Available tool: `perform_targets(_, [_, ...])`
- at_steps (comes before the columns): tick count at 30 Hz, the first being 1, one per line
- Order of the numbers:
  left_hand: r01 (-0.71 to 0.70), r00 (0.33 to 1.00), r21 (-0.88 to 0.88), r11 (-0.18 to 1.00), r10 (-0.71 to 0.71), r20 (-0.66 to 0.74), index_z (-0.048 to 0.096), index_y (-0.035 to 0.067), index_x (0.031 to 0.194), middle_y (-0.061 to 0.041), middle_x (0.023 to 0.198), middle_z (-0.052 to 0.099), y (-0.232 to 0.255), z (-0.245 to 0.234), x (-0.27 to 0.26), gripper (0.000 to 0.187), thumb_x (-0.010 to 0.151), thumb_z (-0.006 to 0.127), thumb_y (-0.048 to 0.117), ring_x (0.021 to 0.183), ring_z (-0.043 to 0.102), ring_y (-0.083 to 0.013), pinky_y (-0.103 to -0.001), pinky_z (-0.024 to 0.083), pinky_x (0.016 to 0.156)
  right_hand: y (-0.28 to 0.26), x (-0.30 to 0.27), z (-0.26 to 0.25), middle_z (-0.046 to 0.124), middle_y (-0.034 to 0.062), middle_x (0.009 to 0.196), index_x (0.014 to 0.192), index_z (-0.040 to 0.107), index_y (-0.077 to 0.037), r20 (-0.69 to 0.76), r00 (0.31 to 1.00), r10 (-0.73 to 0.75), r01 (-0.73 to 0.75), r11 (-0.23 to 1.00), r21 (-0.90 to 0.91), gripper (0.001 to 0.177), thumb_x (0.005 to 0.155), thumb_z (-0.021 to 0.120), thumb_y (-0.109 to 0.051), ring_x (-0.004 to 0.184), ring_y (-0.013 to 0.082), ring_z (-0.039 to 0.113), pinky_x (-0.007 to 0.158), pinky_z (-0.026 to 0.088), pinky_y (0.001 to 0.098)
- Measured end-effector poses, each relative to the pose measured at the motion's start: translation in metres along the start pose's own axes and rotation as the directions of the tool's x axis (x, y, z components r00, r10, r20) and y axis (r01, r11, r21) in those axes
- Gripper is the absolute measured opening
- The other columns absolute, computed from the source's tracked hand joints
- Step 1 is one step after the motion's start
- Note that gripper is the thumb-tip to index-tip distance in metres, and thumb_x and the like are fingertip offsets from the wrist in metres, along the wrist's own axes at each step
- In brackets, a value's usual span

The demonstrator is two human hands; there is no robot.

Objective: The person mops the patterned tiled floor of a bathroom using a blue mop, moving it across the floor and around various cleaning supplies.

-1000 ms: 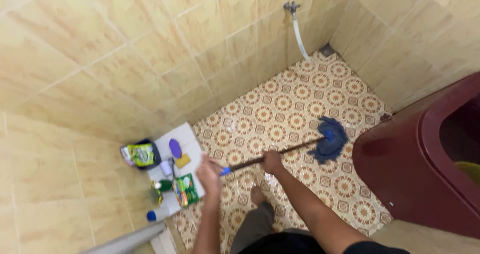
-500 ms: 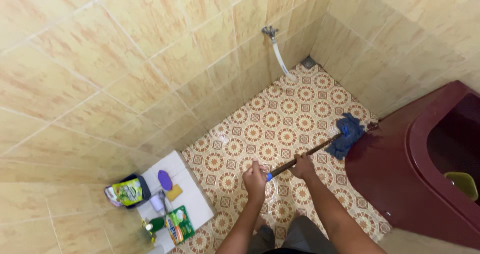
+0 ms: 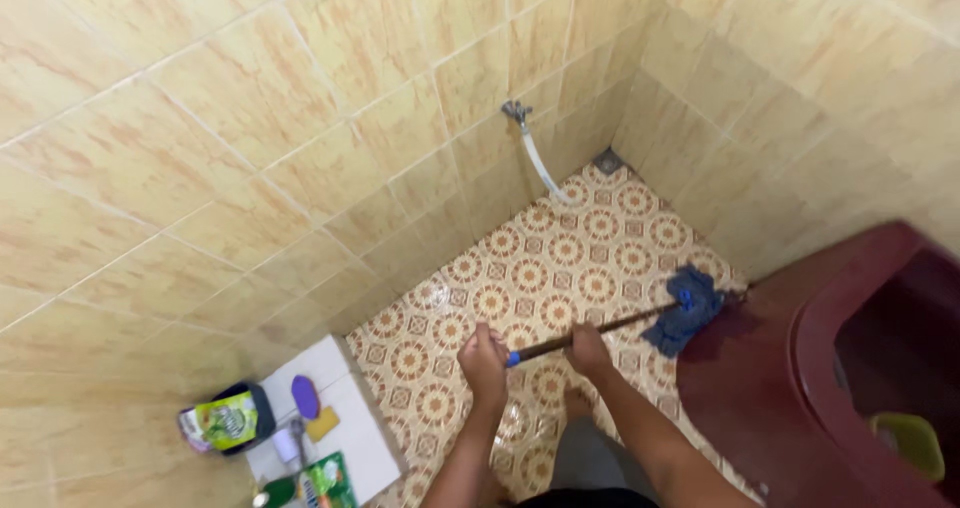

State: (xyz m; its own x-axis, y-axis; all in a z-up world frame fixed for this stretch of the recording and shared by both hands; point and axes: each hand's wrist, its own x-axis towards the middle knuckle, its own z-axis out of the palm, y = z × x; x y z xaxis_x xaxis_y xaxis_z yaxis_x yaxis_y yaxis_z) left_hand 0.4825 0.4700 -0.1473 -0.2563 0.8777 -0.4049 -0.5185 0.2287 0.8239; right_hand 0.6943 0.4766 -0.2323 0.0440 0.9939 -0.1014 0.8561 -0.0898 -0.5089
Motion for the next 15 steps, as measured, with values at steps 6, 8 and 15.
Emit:
perform_targets(6, [0.015,0.998,0.116,0.993,-0.007,-0.068,0.062,0.004,0.067,0.000,0.049,0.047,-0.019,0.088,0.000,0.044,0.101,0.057,0.031,0.042,0.043,-0.0100,-0.029,0.037,0.045,0.050,0.033,-0.054,0.065,0.0217,0.094,0.086,0.064,-0.005,-0.087,0.989,-0.117,0.124,0.988,0.088,0.014,0.077,0.074,-0.011,0.100,0.0428,0.059,0.090,0.048,0.0505])
perform_targets(8, [0.041,0.999,0.164,0.986,-0.042,0.004,0.063,0.005,0.067,0.000,0.051,0.052,-0.029,0.118,-0.003,0.035,0.098,0.055,0.020,0.044,0.047,-0.0084,-0.028,0.039,0.045,0.071,0.046,-0.074,0.065,0.0217,0.096,0.086,0.065,-0.006,-0.106,0.994,-0.035,0.042,0.997,0.064,0.017,0.072,0.075,-0.009,0.099,0.0434,0.060,0.087,0.049,0.0512])
perform_targets(15, [-0.103,0.977,0.220,0.970,0.056,0.208,0.057,0.008,0.064,0.003,0.049,0.047,-0.032,0.207,-0.022,0.034,0.097,0.053,0.016,0.038,0.036,-0.0075,-0.023,0.025,0.034,0.118,0.074,-0.130,0.068,0.0240,0.087,0.080,0.069,-0.004,-0.085,0.996,-0.024,0.027,0.999,0.028,0.021,0.086,0.075,-0.023,0.091,0.0448,0.064,0.083,0.051,0.0533])
